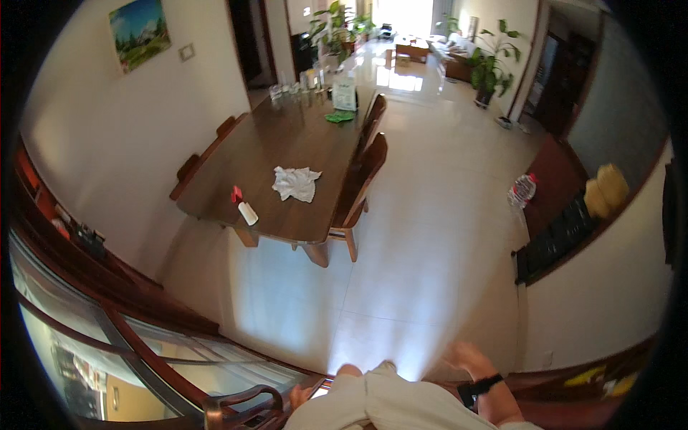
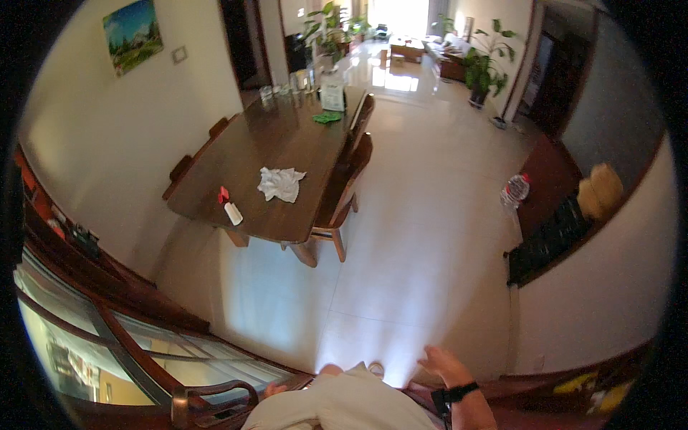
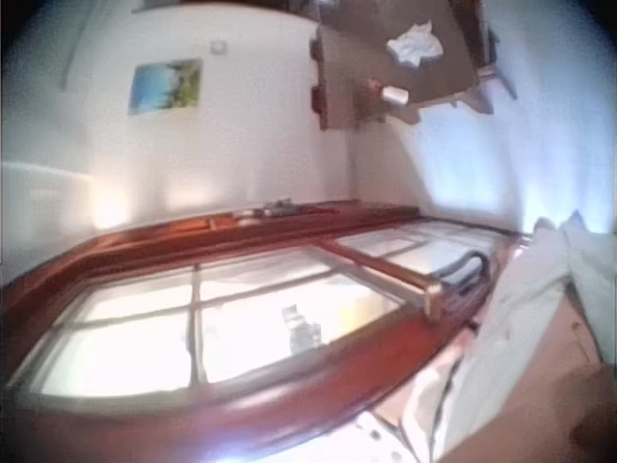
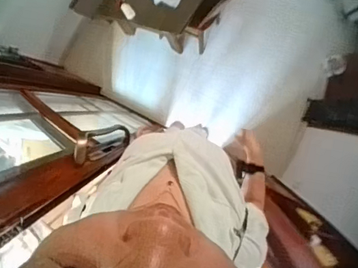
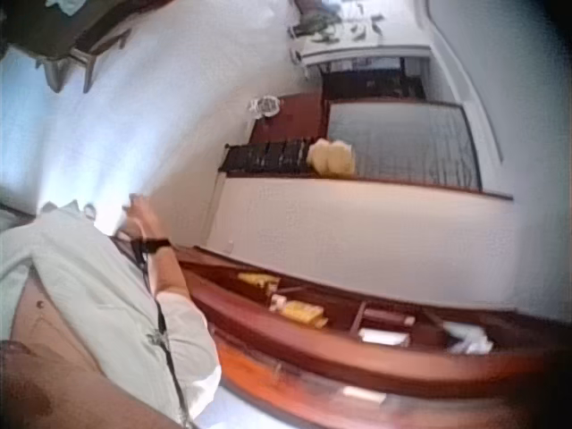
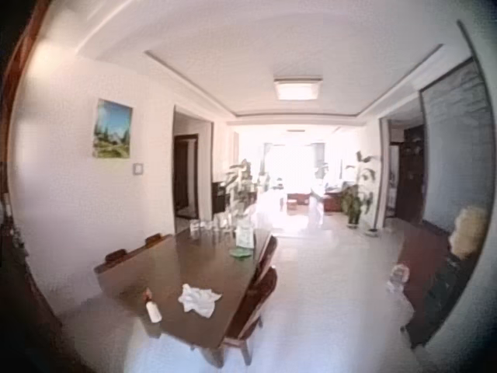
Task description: The person wipes a wooden table with a green cloth and moves glass cups and bottles. They carry a plastic bag and a bottle into a kitchen and place the bag inside a lower cabinet.
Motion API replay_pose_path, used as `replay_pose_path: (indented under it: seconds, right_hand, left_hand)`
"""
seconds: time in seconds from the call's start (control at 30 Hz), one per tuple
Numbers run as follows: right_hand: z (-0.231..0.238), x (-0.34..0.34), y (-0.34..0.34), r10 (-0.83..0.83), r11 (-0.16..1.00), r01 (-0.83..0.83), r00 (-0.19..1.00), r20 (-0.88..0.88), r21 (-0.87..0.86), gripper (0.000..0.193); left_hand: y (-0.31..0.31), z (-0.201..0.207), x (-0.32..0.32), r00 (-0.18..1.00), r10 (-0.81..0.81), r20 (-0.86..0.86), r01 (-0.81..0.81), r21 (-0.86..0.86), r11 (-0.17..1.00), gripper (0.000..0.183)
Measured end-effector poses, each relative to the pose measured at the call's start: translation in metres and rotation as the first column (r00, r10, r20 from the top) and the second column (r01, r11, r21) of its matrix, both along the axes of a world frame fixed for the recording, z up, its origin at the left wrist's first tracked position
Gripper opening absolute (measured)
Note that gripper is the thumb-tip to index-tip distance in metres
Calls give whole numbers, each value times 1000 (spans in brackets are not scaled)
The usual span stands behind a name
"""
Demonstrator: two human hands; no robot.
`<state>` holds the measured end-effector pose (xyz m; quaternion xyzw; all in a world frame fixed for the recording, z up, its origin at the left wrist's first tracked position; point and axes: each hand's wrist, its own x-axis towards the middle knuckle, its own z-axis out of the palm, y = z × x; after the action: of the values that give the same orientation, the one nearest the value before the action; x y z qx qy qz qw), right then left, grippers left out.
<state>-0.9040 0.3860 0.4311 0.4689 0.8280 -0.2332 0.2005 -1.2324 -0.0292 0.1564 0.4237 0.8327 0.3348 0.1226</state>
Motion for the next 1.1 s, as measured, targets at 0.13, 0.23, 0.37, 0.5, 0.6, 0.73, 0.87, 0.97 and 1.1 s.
replay_pose_path:
  seconds: [0.13, 0.23, 0.37, 0.5, 0.6, 0.73, 0.87, 0.97, 1.1]
  right_hand:
    - [37, -120, 102, 229, 967, -208, 962, -149, 149, 45]
    - [31, -213, 139, 381, 925, -367, 888, -258, 102, 46]
    - [15, -306, 156, 545, 810, -587, 757, -359, -9, 52]
    - [24, -385, 190, 652, 694, -719, 652, -388, -42, 55]
    - [18, -449, 231, 716, 666, -741, 600, -355, 90, 65]
    - [-16, -564, 297, 794, 596, -719, 461, -395, 358, 70]
    - [-46, -673, 367, 785, 619, -654, 519, -338, 435, 75]
    - [-79, -739, 385, 792, 610, -641, 509, -336, 466, 77]
    - [-114, -785, 382, 832, 553, -670, 412, -371, 496, 77]
  left_hand:
    - [15, 11, 5, 312, 683, 661, -705, -320, 633, 55]
    - [30, 29, 0, 490, 734, 470, -552, -484, 679, 52]
    - [132, 130, -62, 790, 498, 358, -231, -578, 782, 48]
    - [222, 269, -114, 820, 407, 402, -288, -325, 901, 40]
    - [254, 279, -162, 861, 408, 304, -296, -352, 888, 39]
    - [296, 260, -206, 853, 450, 265, -364, -315, 876, 38]
    - [377, 260, -248, 764, 458, 455, -356, -295, 887, 46]
    - [426, 217, -283, 745, 489, 454, -434, -228, 872, 58]
    - [469, 150, -339, 555, 788, 266, -756, -233, 611, 89]
